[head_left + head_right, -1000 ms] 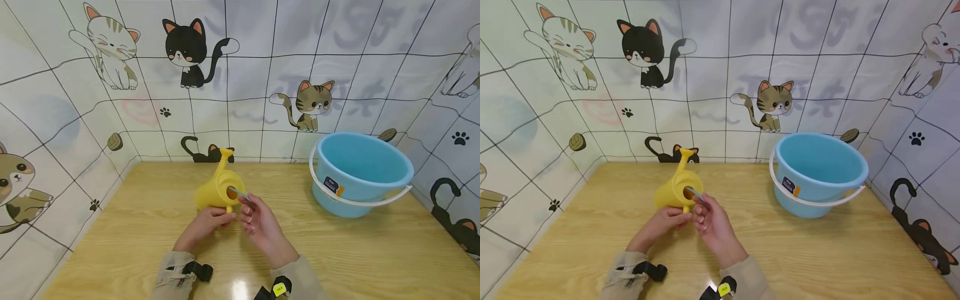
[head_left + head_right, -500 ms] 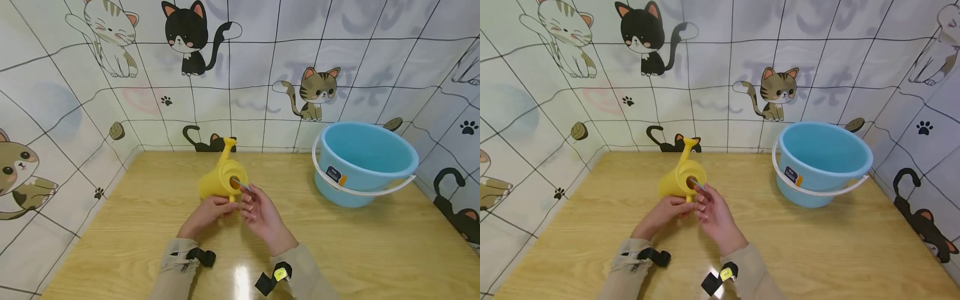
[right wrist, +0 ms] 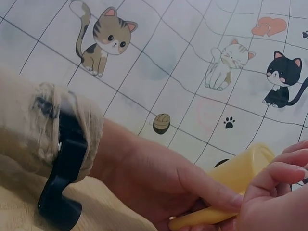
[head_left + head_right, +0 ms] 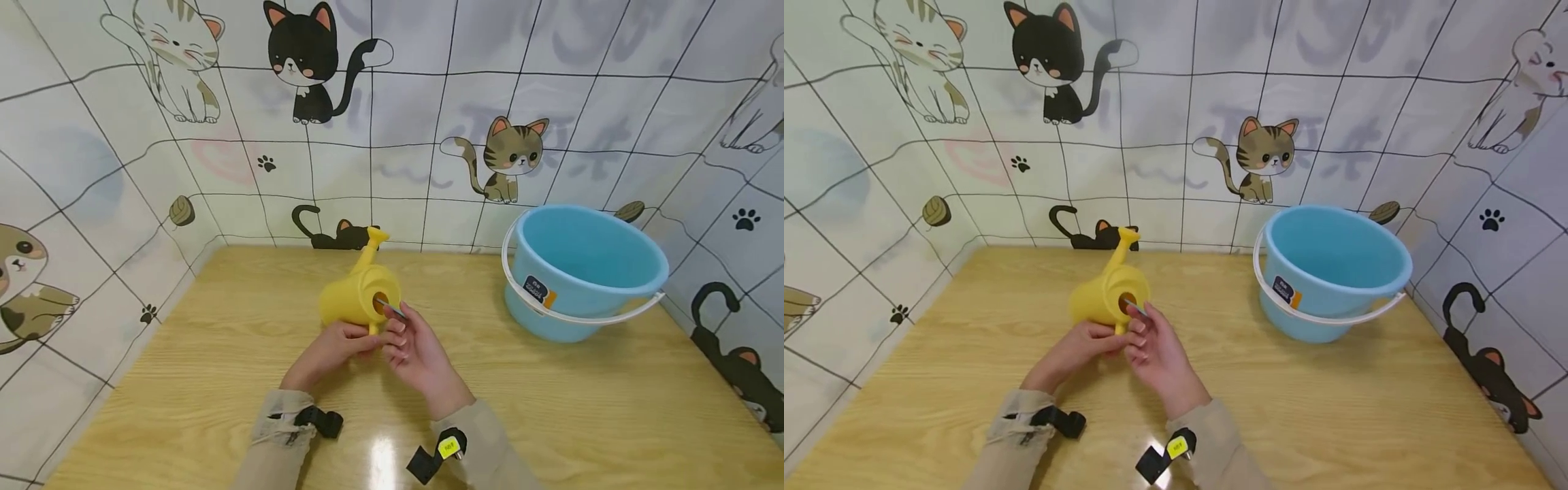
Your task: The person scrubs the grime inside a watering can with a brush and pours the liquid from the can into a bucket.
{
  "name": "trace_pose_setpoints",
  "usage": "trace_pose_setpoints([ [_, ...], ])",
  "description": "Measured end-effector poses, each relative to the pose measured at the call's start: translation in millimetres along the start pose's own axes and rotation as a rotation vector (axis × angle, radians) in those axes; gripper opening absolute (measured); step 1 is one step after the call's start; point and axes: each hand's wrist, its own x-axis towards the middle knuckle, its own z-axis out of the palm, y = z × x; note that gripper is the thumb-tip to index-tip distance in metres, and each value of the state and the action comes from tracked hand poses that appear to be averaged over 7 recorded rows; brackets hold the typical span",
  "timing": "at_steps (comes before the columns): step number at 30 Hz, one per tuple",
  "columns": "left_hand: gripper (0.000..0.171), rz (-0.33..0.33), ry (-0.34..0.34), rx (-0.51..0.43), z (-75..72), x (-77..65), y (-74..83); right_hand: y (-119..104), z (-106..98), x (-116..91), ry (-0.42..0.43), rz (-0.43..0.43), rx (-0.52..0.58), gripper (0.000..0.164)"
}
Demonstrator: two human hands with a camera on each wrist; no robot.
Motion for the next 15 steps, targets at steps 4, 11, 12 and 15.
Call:
trace_pose_setpoints([
  [4, 0.045, -0.001, -0.013, -0.015, -4.4, -8.9, 12.4, 3.3, 3.7, -1.2, -0.026, 0.007, 0.062, 0.022],
  [11, 0.04, 0.056, 0.002, -0.04, 3.5, 13.9, -4.4, -7.2, 12.4, -10.8, -0.062, -0.044, 0.1, 0.018],
  [12, 0.039, 0.054, 0.017, -0.039, 3.3, 15.0, -8.6, -6.7, 13.5, -10.4, -0.076, -0.042, 0.1, 0.018],
  [15, 0.04, 0.019, 0.044, -0.029, 1.2, 11.4, -13.9, -1.3, 13.5, -8.4, -0.09, -0.03, 0.112, 0.017],
])
